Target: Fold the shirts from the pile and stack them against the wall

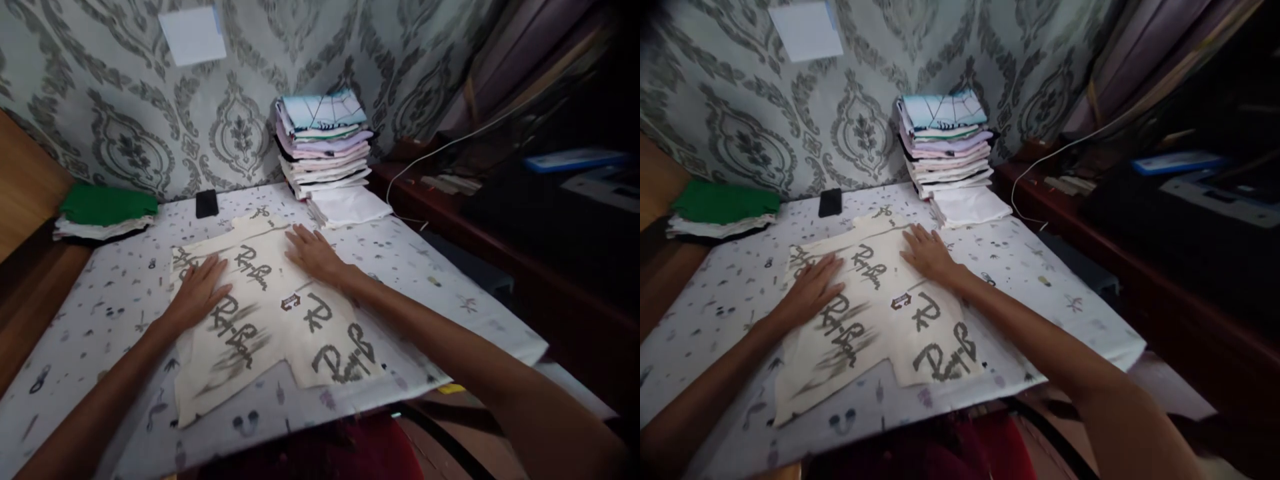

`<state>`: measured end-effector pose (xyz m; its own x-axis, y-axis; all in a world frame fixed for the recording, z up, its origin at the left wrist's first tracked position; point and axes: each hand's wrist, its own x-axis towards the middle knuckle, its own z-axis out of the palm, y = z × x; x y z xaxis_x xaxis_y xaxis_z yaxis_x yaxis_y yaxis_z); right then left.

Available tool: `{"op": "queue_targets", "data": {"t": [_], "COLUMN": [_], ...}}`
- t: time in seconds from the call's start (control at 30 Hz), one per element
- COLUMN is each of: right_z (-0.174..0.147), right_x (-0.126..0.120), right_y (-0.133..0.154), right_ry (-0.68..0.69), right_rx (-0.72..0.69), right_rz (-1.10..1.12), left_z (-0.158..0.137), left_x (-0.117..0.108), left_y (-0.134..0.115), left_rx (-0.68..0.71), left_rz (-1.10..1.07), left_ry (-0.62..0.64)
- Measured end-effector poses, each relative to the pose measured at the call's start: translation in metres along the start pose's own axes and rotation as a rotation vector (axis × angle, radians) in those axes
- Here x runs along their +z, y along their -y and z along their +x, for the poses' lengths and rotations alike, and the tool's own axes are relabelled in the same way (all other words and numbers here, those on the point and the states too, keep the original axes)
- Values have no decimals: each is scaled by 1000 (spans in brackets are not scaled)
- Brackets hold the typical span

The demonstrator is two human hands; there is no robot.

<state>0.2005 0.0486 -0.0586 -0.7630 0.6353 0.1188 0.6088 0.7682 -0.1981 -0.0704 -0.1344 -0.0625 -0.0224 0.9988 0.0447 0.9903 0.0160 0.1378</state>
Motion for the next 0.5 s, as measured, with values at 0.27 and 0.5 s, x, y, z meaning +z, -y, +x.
{"op": "queue_targets", "data": {"t": [0.27, 0.5], "right_z": [-80, -111], "right_x": [4, -6], "right_y": [-8, -26], "right_ry": [-39, -68], "right_rx": [-40, 214], "right_rz": [78, 170], "left_z": [-64, -86], "left_x": [-12, -13], "left_y": [2, 16], "left_rx": [247, 266], "left_rz": [14, -44], "left_ry": [105, -39]}}
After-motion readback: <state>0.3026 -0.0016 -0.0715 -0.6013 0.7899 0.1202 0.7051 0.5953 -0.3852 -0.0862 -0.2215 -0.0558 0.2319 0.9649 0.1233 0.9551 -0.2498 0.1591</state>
